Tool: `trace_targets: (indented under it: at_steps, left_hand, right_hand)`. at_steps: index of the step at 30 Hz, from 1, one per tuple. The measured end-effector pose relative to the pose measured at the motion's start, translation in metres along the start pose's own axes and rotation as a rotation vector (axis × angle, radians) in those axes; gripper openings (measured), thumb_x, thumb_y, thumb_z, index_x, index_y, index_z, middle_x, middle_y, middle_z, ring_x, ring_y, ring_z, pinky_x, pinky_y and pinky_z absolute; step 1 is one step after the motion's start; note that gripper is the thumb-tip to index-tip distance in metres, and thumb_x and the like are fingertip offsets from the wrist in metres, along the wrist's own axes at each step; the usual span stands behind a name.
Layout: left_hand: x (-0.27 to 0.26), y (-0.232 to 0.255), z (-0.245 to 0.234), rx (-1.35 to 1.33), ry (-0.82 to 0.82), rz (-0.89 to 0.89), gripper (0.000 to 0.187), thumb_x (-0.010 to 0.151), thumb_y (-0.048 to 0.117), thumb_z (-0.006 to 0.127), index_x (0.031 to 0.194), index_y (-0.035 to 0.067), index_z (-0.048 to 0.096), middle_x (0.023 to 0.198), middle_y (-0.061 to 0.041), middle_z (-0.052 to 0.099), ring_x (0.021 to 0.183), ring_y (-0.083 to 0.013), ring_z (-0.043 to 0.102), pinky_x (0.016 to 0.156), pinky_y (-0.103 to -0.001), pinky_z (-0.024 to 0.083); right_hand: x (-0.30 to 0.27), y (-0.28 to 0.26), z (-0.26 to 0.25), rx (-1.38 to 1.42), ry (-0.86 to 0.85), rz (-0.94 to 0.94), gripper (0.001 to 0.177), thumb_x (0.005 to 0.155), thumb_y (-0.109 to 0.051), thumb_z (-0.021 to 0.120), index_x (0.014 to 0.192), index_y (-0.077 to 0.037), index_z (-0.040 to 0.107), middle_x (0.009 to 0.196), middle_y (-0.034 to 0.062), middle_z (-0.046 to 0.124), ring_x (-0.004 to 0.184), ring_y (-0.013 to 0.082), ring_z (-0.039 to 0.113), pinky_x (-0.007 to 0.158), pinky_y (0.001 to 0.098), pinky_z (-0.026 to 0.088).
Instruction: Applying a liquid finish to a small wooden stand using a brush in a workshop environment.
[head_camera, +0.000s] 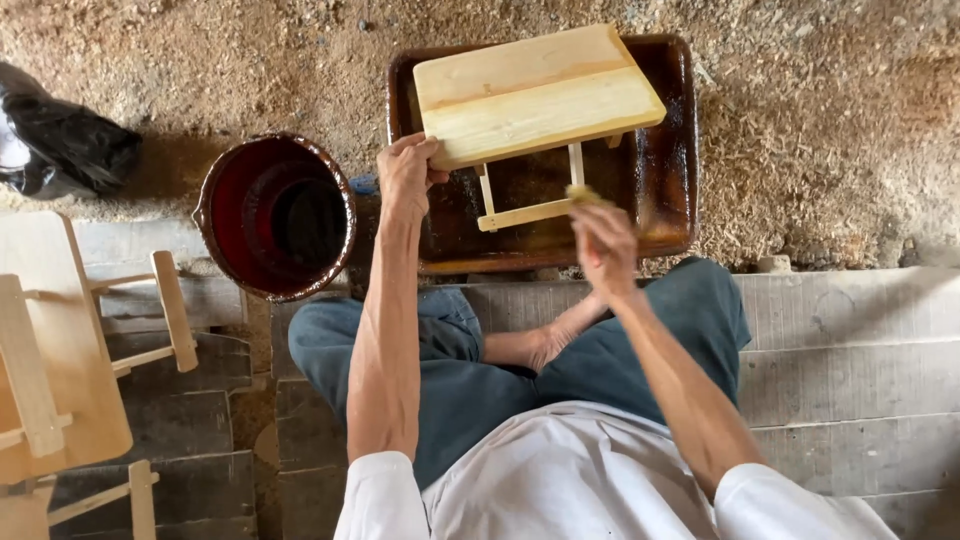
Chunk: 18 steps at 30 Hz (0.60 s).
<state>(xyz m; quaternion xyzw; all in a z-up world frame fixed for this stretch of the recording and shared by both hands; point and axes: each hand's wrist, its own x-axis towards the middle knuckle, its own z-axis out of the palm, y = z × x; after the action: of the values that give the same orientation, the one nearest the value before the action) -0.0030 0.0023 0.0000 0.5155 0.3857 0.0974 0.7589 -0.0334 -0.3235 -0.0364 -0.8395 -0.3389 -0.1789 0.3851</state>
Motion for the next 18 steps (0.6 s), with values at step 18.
trace_targets:
  at_steps: [18]
  left_hand:
    - [-0.020,0.003,-0.005,-0.003,-0.031,0.020,0.035,0.089,0.004,0.070,0.119,-0.012,0.064,0.090,-0.031,0.067,0.061,-0.0371,0.073,0.038,-0.033,0.061]
  right_hand:
    - [-0.006,0.063,-0.017,0.051,0.130,0.267,0.018,0.085,-0.004,0.083,0.099,-0.016,0.080,0.094,0.0066,0.075,0.088,0.0262,0.074,0.079,0.0373,0.060]
